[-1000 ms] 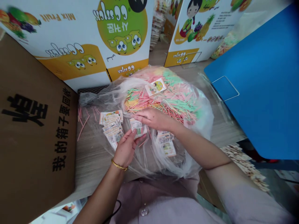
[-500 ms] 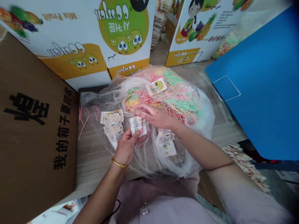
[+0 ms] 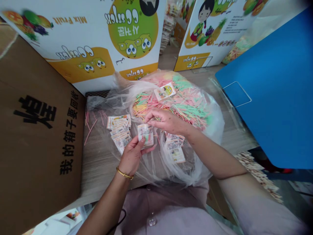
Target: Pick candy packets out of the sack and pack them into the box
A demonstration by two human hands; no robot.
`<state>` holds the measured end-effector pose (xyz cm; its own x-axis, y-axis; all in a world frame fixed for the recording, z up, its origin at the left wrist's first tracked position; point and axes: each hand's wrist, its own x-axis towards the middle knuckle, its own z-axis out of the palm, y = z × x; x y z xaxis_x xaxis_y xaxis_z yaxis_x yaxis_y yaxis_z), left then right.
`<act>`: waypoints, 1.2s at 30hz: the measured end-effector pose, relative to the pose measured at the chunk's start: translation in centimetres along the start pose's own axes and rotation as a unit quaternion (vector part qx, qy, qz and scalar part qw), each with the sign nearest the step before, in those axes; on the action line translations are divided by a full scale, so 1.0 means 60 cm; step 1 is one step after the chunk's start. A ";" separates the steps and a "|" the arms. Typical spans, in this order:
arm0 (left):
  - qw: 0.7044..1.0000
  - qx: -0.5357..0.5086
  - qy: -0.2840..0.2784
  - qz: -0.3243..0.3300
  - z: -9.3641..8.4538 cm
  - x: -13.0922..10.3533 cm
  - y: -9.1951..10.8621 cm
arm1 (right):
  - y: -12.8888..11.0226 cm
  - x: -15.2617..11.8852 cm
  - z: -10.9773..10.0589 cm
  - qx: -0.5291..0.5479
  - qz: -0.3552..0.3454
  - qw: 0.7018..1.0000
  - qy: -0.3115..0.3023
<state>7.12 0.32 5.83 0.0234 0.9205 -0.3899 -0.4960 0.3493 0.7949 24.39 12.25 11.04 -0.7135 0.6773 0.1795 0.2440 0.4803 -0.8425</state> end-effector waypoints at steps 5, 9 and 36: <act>0.999 0.016 0.009 0.035 0.004 0.000 -0.002 | -0.004 0.000 -0.012 -0.044 0.021 0.995 -0.081; 0.999 0.020 0.017 0.039 0.004 0.003 -0.009 | 0.005 0.003 -0.016 -0.081 0.069 0.992 -0.072; 0.999 -0.020 0.026 -0.033 -0.001 -0.007 -0.016 | 0.020 0.009 -0.010 -0.129 0.070 0.986 -0.080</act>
<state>7.55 -0.43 5.22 0.0131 0.8847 -0.4660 -0.5291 0.4015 0.7475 24.69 13.53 10.40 -0.7510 0.6596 -0.0290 0.4911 0.5288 -0.6922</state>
